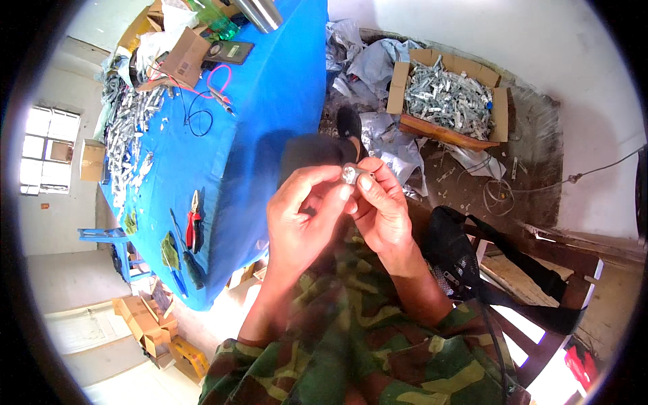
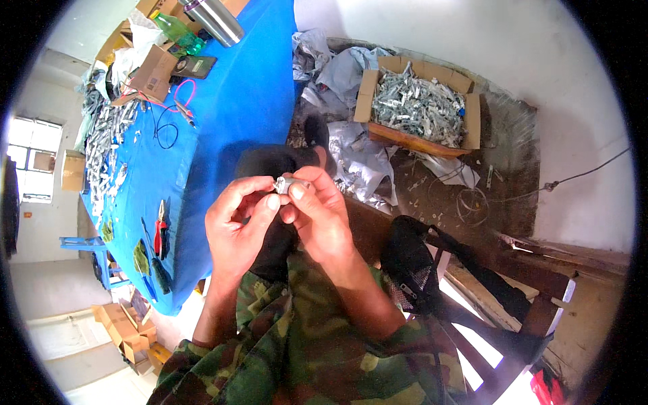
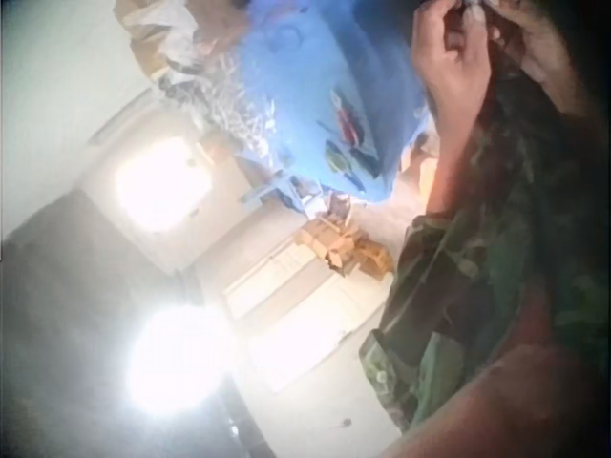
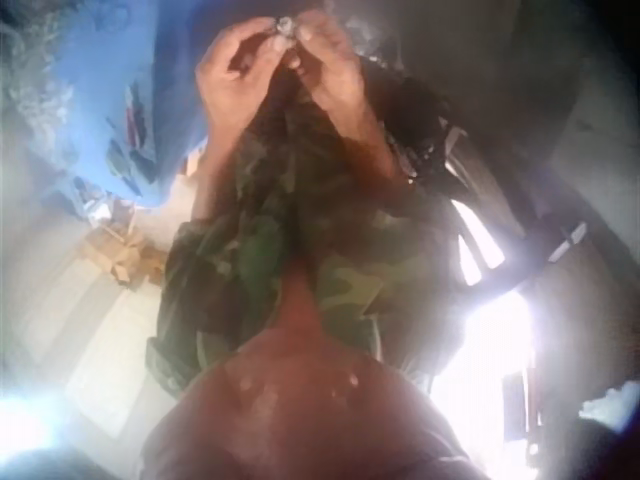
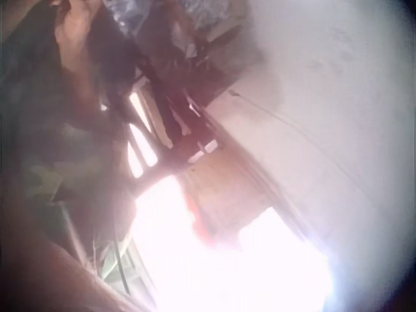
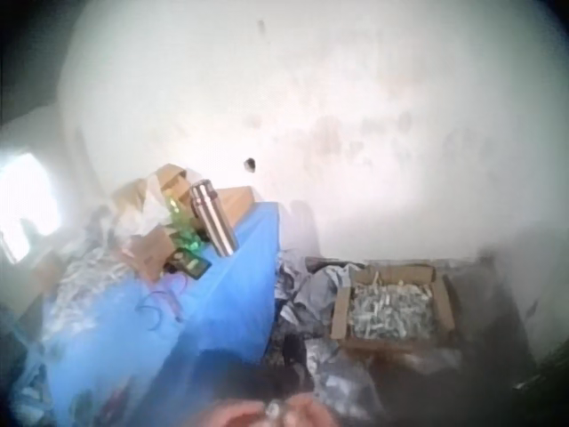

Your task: The person cleans a small metal component with a cloth and then uses a screwdriver and pliers to assemble and tighten screws on a metal part while sitting at a table.

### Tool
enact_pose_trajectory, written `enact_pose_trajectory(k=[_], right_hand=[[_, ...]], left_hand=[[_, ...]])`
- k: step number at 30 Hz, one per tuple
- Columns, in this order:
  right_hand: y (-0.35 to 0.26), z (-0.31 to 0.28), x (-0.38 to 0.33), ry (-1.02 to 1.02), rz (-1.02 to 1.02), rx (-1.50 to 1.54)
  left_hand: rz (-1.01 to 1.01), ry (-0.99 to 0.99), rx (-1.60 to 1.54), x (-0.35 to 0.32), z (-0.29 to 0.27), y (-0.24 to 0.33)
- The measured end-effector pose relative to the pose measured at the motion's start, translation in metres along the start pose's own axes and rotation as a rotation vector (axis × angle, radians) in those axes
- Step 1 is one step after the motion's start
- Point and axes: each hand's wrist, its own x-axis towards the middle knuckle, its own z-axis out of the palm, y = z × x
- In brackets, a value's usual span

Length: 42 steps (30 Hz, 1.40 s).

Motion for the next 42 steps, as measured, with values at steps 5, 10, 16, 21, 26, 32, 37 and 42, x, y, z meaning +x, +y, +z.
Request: enact_pose_trajectory(k=[5, 10, 16, 21, 26, 32, 37, 42], right_hand=[[-0.001, 0.0, 0.009, 0.012, -0.074, -0.095], [-0.001, -0.002, 0.008, 0.027, -0.121, -0.164], [-0.002, 0.003, 0.005, -0.001, -0.141, -0.195], [0.004, 0.004, 0.007, -0.095, -0.215, -0.287], [0.008, 0.01, 0.006, -0.156, -0.228, -0.404], [0.018, 0.009, 0.003, -0.213, -0.241, -0.495], [0.016, 0.02, -0.004, -0.135, -0.16, -0.759], [0.011, 0.019, -0.003, -0.156, -0.329, -1.084]], left_hand=[[-0.004, 0.032, 0.078, 0.009, -0.002, -0.006], [0.113, 0.073, 0.193, 0.012, 0.004, -0.013], [0.362, 0.074, 0.403, 0.012, 0.005, -0.001], [0.395, 0.066, 0.542, 0.007, -0.005, -0.001], [0.292, 0.055, 0.607, 0.0, -0.017, 0.005], [0.323, 0.061, 0.682, -0.009, -0.026, 0.003], [0.362, 0.058, 0.74, -0.012, -0.03, 0.001], [0.345, -0.046, 0.766, -0.014, -0.039, -0.003]])
